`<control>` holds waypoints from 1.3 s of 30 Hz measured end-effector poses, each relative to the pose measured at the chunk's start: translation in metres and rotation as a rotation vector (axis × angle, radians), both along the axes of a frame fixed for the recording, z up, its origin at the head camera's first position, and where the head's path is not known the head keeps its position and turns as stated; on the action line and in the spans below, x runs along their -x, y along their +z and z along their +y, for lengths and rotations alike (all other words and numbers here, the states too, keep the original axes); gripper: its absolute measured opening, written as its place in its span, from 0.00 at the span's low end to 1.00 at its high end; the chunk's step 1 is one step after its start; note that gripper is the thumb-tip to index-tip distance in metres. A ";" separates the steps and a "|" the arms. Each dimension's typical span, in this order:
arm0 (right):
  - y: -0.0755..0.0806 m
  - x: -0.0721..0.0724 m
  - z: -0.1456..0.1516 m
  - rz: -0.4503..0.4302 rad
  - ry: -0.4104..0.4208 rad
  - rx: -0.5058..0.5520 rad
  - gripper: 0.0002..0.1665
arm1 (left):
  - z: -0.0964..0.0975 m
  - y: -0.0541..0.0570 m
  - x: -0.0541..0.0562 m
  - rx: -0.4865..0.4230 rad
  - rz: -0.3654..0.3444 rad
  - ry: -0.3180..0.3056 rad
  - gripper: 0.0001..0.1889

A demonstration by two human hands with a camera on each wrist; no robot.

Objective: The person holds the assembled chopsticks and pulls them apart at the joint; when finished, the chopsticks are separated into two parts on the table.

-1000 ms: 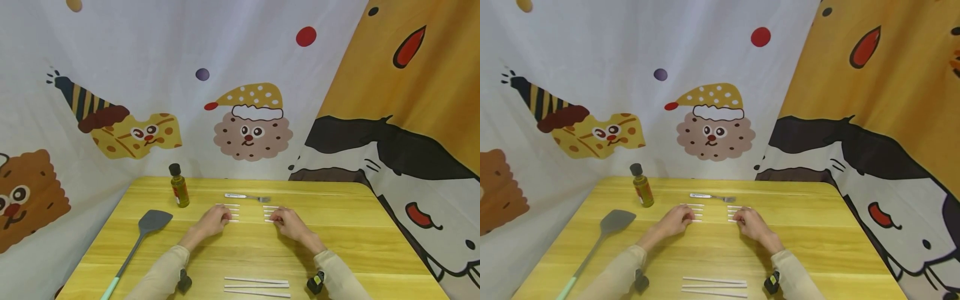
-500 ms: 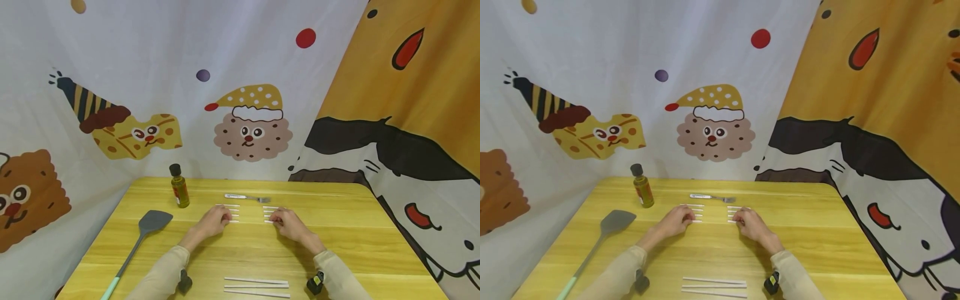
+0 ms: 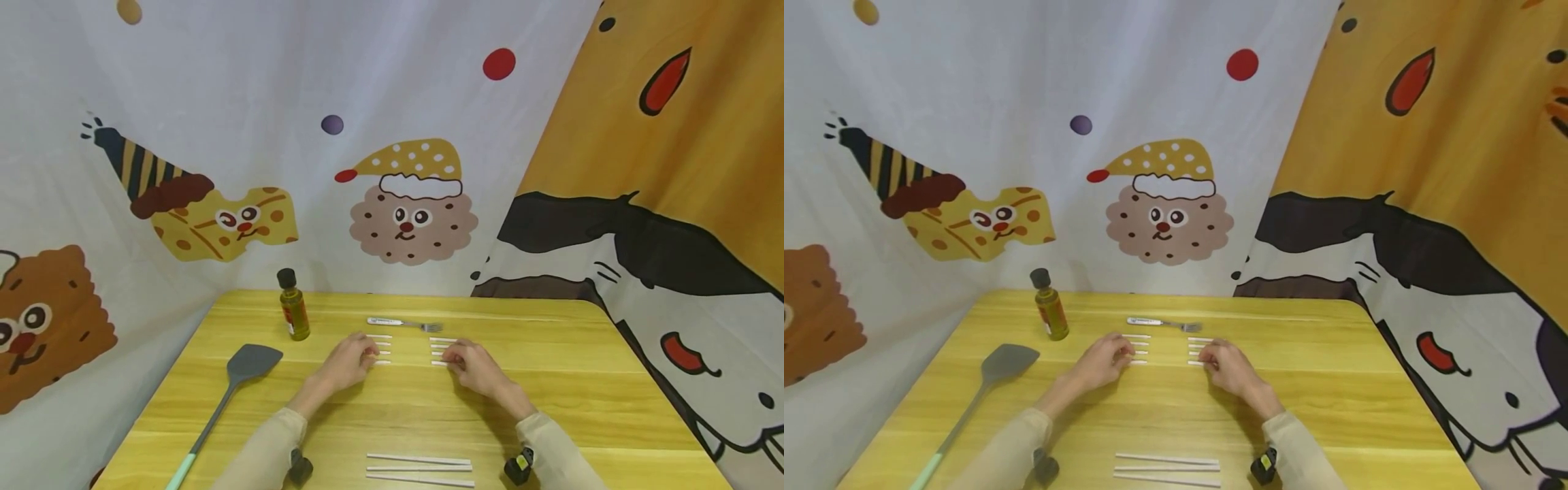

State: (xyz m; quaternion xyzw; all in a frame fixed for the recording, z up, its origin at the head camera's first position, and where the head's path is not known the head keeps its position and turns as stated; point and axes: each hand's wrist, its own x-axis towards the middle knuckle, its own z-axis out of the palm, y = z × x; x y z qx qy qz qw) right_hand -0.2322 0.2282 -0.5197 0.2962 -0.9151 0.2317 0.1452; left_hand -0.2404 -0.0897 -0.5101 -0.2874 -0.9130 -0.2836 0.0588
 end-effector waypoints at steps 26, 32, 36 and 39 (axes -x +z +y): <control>0.040 -0.096 -0.024 -0.298 0.252 -0.017 0.10 | 0.020 0.026 -0.107 0.078 -0.143 -0.309 0.05; 0.032 -0.112 -0.035 -0.352 0.339 0.013 0.08 | 0.025 0.020 -0.117 0.117 -0.130 -0.366 0.05; 0.025 -0.118 -0.040 -0.355 0.365 0.026 0.06 | 0.026 0.015 -0.120 0.148 -0.132 -0.394 0.05; 0.020 -0.120 -0.043 -0.342 0.372 0.035 0.04 | 0.026 0.013 -0.121 0.156 -0.135 -0.395 0.06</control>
